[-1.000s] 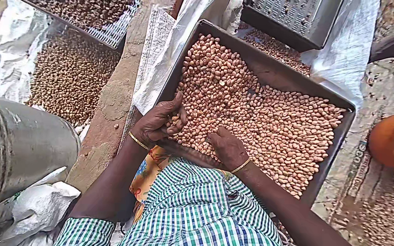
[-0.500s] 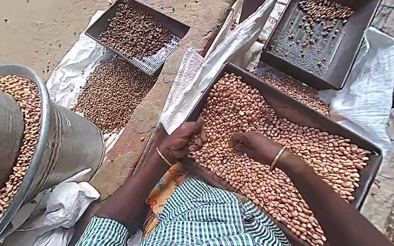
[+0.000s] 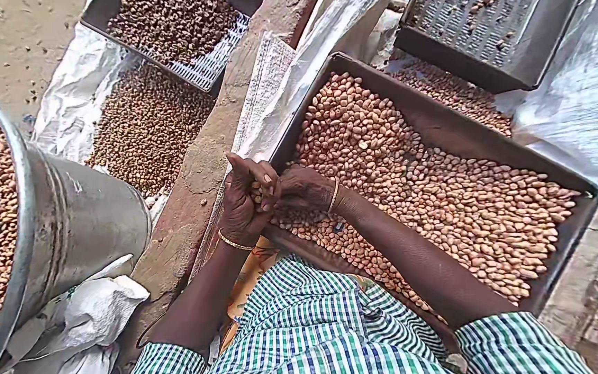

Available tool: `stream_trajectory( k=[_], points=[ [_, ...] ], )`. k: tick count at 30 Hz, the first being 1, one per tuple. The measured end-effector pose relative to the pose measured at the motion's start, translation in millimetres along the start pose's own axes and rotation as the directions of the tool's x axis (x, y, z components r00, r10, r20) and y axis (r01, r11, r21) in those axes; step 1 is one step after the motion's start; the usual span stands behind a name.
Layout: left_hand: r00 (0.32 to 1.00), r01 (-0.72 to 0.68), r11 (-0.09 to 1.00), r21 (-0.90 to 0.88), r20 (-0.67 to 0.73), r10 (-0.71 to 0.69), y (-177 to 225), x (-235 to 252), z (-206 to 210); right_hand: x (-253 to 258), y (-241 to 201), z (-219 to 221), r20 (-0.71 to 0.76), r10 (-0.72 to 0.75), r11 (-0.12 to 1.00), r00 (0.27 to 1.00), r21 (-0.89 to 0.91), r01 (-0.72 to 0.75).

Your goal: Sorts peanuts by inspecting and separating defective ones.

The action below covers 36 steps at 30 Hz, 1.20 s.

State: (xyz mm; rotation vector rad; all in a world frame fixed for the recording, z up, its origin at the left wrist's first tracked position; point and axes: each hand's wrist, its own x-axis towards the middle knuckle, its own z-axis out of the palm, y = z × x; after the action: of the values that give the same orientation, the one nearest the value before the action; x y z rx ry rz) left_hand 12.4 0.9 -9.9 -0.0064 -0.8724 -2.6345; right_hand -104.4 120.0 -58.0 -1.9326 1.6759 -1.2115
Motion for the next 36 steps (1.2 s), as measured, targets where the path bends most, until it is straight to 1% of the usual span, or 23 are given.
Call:
stream_trajectory(
  k=[3, 5, 6, 7, 9, 10, 11, 12, 13, 14, 16, 17, 19, 21, 22, 25, 29, 31, 32, 33, 34, 35, 36],
  points=[
    [0.985, 0.159, 0.987, 0.0, 0.07, -0.159, 1, 1, -2, -5, -38, 12, 0.122, 0.148, 0.986, 0.981, 0.058, -0.156],
    [0.935, 0.327, 0.945, 0.015, 0.139, -0.326, 1, 2, -5, -30, -55, 12, 0.148, 0.212, 0.977, 0.966, -0.027, -0.211],
    [0.901, 0.403, 0.914, 0.05, 0.151, -0.406, 1, 3, -6, -48, -66, 1, 0.229, 0.268, 0.963, 0.936, -0.074, -0.258],
    [0.867, 0.468, 0.879, 0.089, 0.149, -0.476, 2, 4, -6, -65, -77, -17, 0.343, 0.34, 0.941, 0.876, -0.13, -0.314],
    [0.808, 0.552, 0.822, 0.142, 0.154, -0.569, 3, 10, -5, -90, -101, -67, 0.564, 0.522, 0.848, 0.639, -0.265, -0.458],
    [0.788, 0.581, 0.799, 0.156, 0.138, -0.6, 4, 10, -6, -102, -112, -93, 0.556, 0.568, 0.816, 0.607, -0.283, -0.504],
    [0.773, 0.603, 0.779, 0.171, 0.118, -0.624, 3, 11, -7, -117, -123, -117, 0.445, 0.573, 0.817, 0.688, -0.25, -0.519],
    [0.759, 0.62, 0.762, 0.185, 0.102, -0.642, 2, 12, -9, -128, -134, -136, 0.247, 0.546, 0.835, 0.801, -0.233, -0.497],
    [0.75, 0.63, 0.75, 0.201, 0.093, -0.655, 1, 13, -11, -133, -145, -148, 0.048, 0.522, 0.838, 0.852, -0.215, -0.501],
    [0.743, 0.634, 0.743, 0.214, 0.098, -0.662, 1, 14, -13, -137, -153, -153, -0.112, 0.52, 0.825, 0.847, -0.191, -0.532],
    [0.742, 0.629, 0.739, 0.241, 0.097, -0.664, 2, 15, -14, -159, -159, -141, -0.343, 0.59, 0.74, 0.731, -0.132, -0.659],
    [0.744, 0.63, 0.738, 0.243, 0.083, -0.663, 3, 15, -14, -176, -158, -128, -0.456, 0.624, 0.675, 0.635, -0.095, -0.732],
    [0.746, 0.635, 0.733, 0.244, 0.05, -0.664, 4, 14, -14, -206, -162, -108, -0.648, 0.653, 0.532, 0.391, 0.025, -0.846],
    [0.741, 0.644, 0.725, 0.244, 0.035, -0.67, 5, 13, -17, -222, -177, -92, -0.733, 0.645, 0.454, 0.216, 0.141, -0.88],
    [0.736, 0.649, 0.726, 0.229, 0.053, -0.675, 4, 14, -19, -223, -188, -83, -0.743, 0.645, 0.42, 0.181, 0.146, -0.896],
    [0.735, 0.644, 0.737, 0.207, 0.101, -0.671, 2, 16, -25, -220, -202, -58, -0.744, 0.622, 0.355, 0.243, -0.008, -0.935],
    [0.752, 0.632, 0.748, 0.203, 0.074, -0.655, 3, 15, -23, -211, -182, -39, -0.729, 0.596, 0.281, 0.338, -0.204, -0.938],
    [0.757, 0.624, 0.752, 0.212, 0.075, -0.649, 3, 15, -20, -210, -172, -34, -0.723, 0.579, 0.293, 0.377, -0.247, -0.924],
    [0.759, 0.621, 0.754, 0.215, 0.076, -0.646, 3, 15, -19, -212, -170, -35, -0.759, 0.543, 0.346, 0.36, -0.188, -0.919],
    [0.763, 0.616, 0.756, 0.22, 0.074, -0.643, 3, 15, -19, -213, -169, -39, -0.816, 0.501, 0.452, 0.288, -0.037, -0.891],
    [0.765, 0.613, 0.758, 0.224, 0.073, -0.64, 4, 15, -20, -214, -168, -45, -0.862, 0.481, 0.591, 0.16, 0.184, -0.785],
    [0.765, 0.613, 0.758, 0.223, 0.071, -0.64, 5, 16, -21, -215, -170, -52, -0.861, 0.508, 0.688, 0.0, 0.406, -0.602],
    [0.764, 0.615, 0.758, 0.217, 0.073, -0.641, 5, 16, -23, -214, -178, -59, -0.8, 0.584, 0.682, -0.138, 0.576, -0.45]
  ],
)
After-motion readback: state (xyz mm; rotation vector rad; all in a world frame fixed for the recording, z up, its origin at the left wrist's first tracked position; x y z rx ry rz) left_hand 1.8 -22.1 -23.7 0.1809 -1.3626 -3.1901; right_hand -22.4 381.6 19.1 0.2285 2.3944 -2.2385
